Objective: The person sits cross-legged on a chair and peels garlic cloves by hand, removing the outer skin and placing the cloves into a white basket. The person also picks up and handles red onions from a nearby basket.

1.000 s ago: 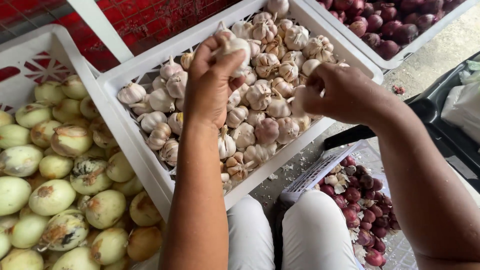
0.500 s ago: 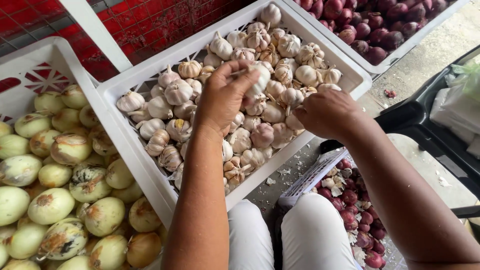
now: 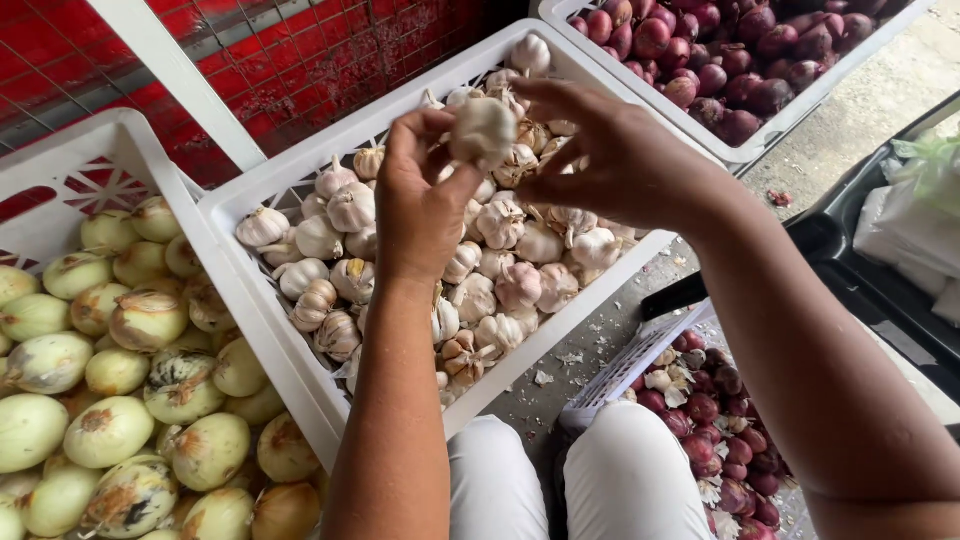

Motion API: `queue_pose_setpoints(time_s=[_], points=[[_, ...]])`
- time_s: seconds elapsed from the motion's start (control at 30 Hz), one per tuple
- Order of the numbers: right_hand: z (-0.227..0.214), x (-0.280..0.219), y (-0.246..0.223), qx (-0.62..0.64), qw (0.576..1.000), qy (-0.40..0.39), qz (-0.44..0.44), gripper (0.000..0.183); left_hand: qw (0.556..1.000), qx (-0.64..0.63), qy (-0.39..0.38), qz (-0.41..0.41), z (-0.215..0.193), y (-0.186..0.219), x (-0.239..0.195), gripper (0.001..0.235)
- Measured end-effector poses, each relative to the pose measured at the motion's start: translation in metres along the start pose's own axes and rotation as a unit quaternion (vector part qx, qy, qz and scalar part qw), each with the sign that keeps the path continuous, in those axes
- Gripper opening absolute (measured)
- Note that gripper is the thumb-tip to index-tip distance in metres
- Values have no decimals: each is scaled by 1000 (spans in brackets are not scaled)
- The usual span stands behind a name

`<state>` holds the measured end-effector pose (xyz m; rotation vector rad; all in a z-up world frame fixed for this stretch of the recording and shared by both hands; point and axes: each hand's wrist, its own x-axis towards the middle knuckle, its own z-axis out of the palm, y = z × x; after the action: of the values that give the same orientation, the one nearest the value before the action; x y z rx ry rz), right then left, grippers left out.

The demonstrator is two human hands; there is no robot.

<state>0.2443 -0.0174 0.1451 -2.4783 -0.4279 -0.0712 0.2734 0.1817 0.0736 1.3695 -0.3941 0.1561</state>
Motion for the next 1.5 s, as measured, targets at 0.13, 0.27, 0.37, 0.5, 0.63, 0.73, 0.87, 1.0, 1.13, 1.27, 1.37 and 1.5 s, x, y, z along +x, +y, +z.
queue_pose_setpoints(time_s=[0.13,0.27,0.37,0.5,0.63,0.73,0.87,1.0,1.13,1.27,1.37,1.5], points=[[11,38,17,23,998,-30,-44,70,979,-197,-48,-31,-4,-13,5,25],[34,67,43,-34,999,23,-28,68,968,-196,147,-60,-20,-18,10,18],[59,79,42,-97,993,-23,57,73,944,-220,234,-73,-23,-17,12,19],[99,91,49,-220,973,-39,56,71,946,-227,218,-80,-25,-21,10,18],[111,89,44,-255,965,-13,56,59,940,-244,223,-81,-31,-22,13,18],[111,82,40,-317,948,-10,12,54,927,-242,279,-66,-40,-16,14,15],[128,94,57,-233,970,35,-55,55,911,-263,312,-65,-45,-5,12,17],[136,105,58,-226,972,39,-42,54,912,-286,291,-47,-48,-15,15,16],[143,115,70,-245,968,52,-20,57,916,-273,286,-63,-48,-12,15,15],[98,86,30,-129,990,18,55,78,924,-272,256,-76,-48,-15,17,13],[61,29,23,-50,994,77,53,66,923,-292,244,-61,-56,-18,18,12],[43,-94,61,51,971,222,72,40,925,-288,239,-58,-52,-14,17,11]])
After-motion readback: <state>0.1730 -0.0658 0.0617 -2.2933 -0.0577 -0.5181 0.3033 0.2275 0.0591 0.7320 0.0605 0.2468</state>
